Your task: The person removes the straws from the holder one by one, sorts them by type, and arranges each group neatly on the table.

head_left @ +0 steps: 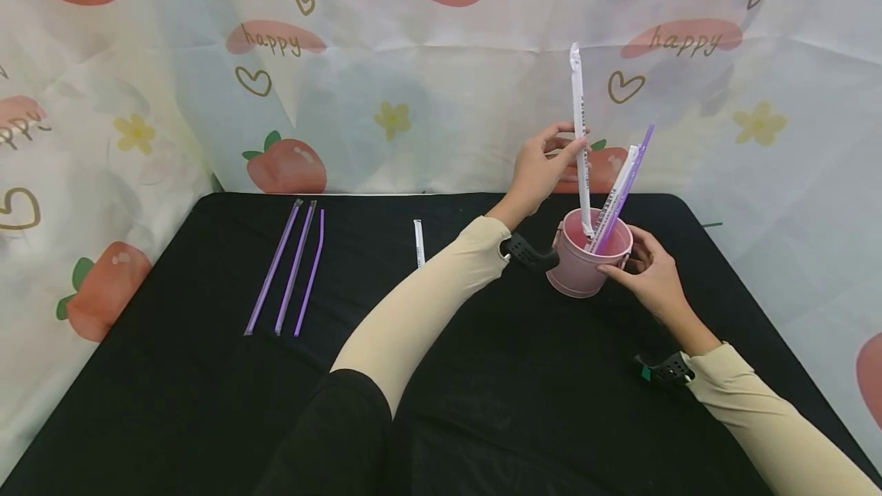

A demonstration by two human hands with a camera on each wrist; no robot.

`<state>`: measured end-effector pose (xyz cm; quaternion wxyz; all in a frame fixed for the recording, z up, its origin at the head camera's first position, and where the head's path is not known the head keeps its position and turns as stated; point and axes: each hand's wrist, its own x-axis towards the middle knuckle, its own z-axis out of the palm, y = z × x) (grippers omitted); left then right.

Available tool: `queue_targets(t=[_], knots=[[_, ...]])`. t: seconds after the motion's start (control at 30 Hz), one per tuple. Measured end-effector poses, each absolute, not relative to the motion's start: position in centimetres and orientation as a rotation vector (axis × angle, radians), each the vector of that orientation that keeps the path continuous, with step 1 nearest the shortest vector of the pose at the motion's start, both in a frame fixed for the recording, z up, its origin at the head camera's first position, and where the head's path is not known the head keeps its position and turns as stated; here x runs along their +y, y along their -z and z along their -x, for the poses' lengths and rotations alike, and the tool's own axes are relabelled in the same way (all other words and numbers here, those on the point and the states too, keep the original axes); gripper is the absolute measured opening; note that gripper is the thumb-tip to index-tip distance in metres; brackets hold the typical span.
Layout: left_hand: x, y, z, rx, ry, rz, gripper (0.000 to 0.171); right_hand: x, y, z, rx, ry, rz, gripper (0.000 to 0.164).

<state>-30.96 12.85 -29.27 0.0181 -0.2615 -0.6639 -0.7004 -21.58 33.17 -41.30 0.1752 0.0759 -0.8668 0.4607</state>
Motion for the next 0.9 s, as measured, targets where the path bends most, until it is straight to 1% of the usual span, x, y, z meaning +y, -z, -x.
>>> queue_targets(t=[0.27, 0.9], knots=[[10.6, 28.6, 31.0, -1.947, 2.351, 0.707, 0.028, 33.0, 41.1, 21.5, -2.473, -1.297, -0.185, 0.071], [5.5, 29.9, 30.3, -1.974, 2.375, 0.603, 0.028, 33.0, 41.2, 21.5, -2.449, -1.317, -0.199, 0.072]])
